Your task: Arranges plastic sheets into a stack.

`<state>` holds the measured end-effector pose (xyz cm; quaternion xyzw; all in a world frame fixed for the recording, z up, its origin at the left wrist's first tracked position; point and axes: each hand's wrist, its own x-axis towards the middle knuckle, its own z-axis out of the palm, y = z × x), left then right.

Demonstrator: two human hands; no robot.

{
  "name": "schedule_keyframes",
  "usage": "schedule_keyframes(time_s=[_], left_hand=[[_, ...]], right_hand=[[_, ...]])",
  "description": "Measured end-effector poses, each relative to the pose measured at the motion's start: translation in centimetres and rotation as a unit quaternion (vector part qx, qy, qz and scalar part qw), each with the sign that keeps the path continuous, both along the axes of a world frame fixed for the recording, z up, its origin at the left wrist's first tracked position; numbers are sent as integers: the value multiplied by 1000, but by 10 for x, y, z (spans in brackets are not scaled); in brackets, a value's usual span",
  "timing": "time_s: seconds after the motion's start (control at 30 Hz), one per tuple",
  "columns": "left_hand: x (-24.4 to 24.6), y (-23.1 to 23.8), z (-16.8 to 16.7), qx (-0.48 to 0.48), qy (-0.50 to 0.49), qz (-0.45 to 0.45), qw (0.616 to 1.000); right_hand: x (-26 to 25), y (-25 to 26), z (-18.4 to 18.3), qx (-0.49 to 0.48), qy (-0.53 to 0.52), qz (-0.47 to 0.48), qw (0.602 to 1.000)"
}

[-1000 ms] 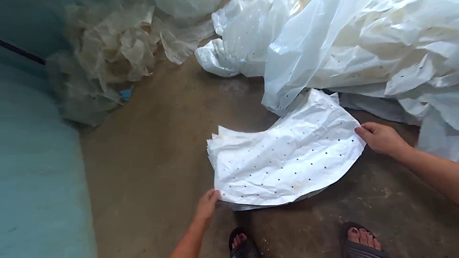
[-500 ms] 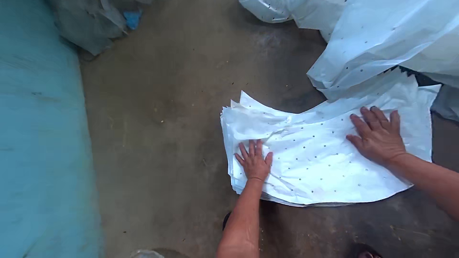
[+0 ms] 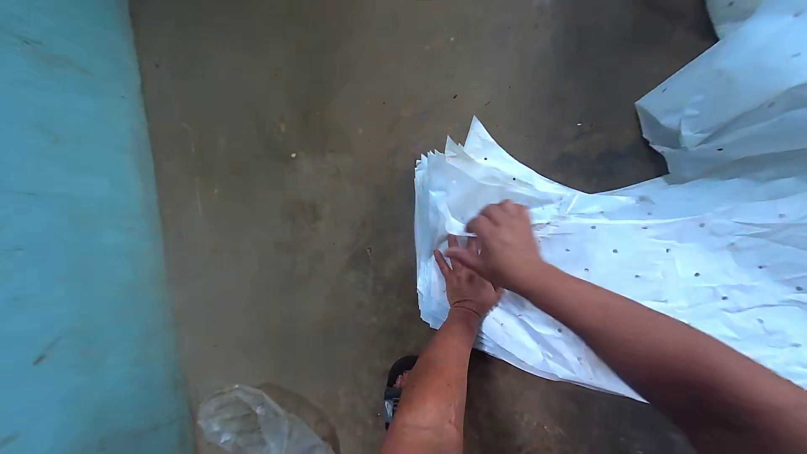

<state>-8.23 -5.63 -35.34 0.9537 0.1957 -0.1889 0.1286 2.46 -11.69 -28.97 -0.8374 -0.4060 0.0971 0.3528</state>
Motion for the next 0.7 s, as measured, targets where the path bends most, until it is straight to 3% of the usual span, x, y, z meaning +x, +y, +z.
schedule_keyframes(time_s=[0.07, 0.17, 0.23, 0.3, 0.4, 0.47, 0.53, 0.63, 0.7], left_hand=[[8, 0, 12, -15, 86, 15, 996], [-1, 2, -7, 11, -55, -5, 998], [-6, 2, -25, 35, -161, -20, 986], [-8, 1, -30, 36, -180, -21, 983], [-9, 6, -28, 24, -177, -14, 984], [-11, 7, -24, 17, -169, -19, 985], [-11, 6, -22, 14, -176, -26, 984], [-7, 8, -23, 26, -181, -44, 982], [-6, 9, -22, 35, -182, -51, 981]], right_hand=[[5, 48, 1, -88, 59, 28, 994], [44, 76, 4, -174, 152, 60, 971], [86, 75, 7, -147, 234, 46, 960], [115, 69, 12, -118, 280, -26, 952], [126, 53, 43, -30, 231, -148, 961], [97, 15, 62, 33, 109, -113, 987], [40, -54, 52, 64, -25, -28, 997], [-29, -175, -3, -28, -101, 114, 988], [-23, -245, -43, -125, -111, 89, 982]])
